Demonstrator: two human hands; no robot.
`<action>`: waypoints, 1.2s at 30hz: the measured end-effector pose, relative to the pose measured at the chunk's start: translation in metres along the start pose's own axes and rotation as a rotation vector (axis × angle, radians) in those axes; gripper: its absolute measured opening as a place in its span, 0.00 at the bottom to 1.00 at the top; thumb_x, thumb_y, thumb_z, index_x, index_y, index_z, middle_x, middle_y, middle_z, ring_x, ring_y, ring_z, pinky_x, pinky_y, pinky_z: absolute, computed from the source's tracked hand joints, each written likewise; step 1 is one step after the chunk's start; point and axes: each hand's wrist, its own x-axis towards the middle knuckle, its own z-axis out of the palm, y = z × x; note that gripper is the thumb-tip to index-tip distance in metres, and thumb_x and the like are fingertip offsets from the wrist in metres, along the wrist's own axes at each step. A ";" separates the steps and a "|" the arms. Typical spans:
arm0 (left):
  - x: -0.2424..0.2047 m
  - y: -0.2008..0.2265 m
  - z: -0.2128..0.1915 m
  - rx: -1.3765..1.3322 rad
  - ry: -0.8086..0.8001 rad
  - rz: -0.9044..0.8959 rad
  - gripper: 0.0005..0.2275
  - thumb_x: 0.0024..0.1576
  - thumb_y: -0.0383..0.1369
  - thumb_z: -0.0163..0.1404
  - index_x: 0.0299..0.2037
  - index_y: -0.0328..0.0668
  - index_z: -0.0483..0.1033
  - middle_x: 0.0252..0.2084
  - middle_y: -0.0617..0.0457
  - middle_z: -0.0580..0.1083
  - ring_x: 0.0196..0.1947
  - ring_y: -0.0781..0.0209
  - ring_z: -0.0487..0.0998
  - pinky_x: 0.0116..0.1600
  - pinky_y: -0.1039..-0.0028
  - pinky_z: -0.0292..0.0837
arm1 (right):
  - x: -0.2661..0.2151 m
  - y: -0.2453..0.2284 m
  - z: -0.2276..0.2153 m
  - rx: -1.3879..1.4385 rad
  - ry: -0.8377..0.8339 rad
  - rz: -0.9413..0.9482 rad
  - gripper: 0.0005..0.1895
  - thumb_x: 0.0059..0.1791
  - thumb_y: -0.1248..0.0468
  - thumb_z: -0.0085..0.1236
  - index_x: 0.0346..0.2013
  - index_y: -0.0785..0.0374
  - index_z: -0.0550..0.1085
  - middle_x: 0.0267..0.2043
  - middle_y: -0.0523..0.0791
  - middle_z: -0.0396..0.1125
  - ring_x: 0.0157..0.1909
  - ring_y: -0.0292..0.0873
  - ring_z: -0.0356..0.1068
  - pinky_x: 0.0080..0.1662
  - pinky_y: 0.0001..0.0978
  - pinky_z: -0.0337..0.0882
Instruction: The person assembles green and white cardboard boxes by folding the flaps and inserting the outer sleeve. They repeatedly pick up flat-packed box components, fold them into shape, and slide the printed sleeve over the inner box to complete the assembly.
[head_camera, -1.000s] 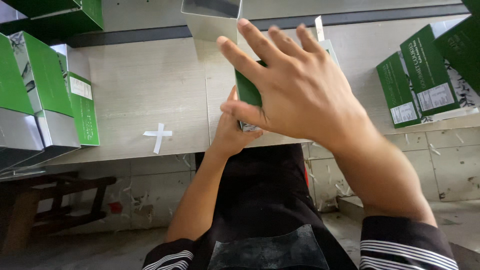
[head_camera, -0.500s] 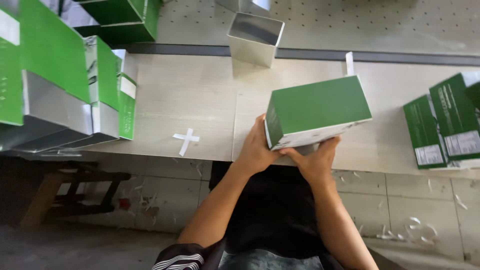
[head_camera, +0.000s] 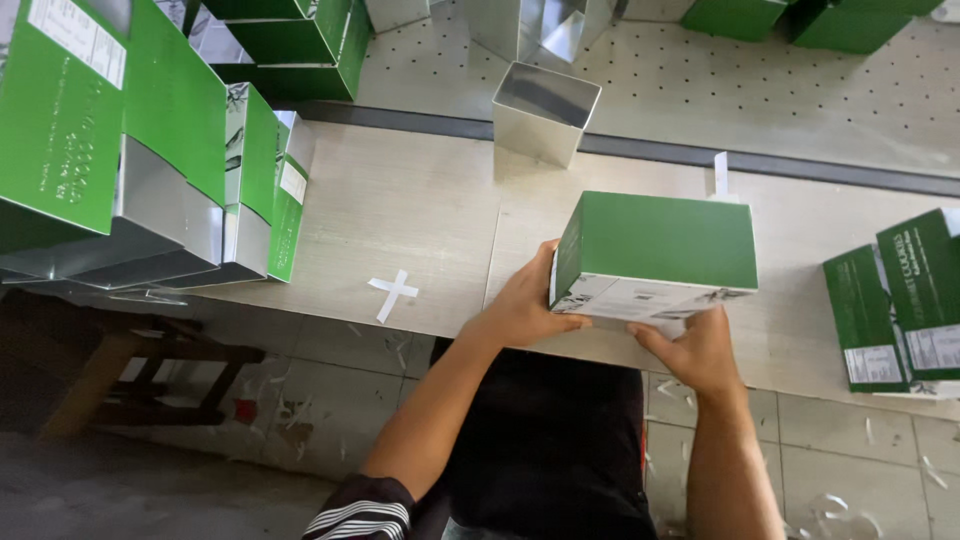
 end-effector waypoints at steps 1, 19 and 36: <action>0.004 0.014 -0.009 -0.053 -0.064 0.044 0.45 0.38 0.44 0.70 0.67 0.46 0.59 0.51 0.35 0.74 0.56 0.26 0.75 0.59 0.39 0.69 | 0.007 -0.003 -0.002 0.142 -0.098 -0.062 0.27 0.29 0.68 0.77 0.38 0.77 0.74 0.35 0.60 0.69 0.45 0.47 0.65 0.47 0.50 0.64; 0.019 0.013 -0.019 -0.283 -0.170 0.148 0.37 0.40 0.29 0.73 0.61 0.44 0.66 0.48 0.44 0.77 0.51 0.52 0.74 0.64 0.52 0.64 | 0.069 0.001 -0.016 0.387 -0.880 0.074 0.28 0.36 0.66 0.77 0.51 0.65 0.83 0.55 0.55 0.77 0.56 0.48 0.75 0.57 0.52 0.74; 0.006 0.018 -0.009 -0.059 0.110 0.211 0.38 0.34 0.38 0.76 0.58 0.43 0.72 0.45 0.47 0.76 0.50 0.51 0.79 0.60 0.54 0.71 | 0.048 0.009 -0.014 0.412 -0.383 -0.077 0.29 0.29 0.77 0.77 0.43 0.75 0.77 0.38 0.58 0.78 0.43 0.49 0.75 0.47 0.51 0.77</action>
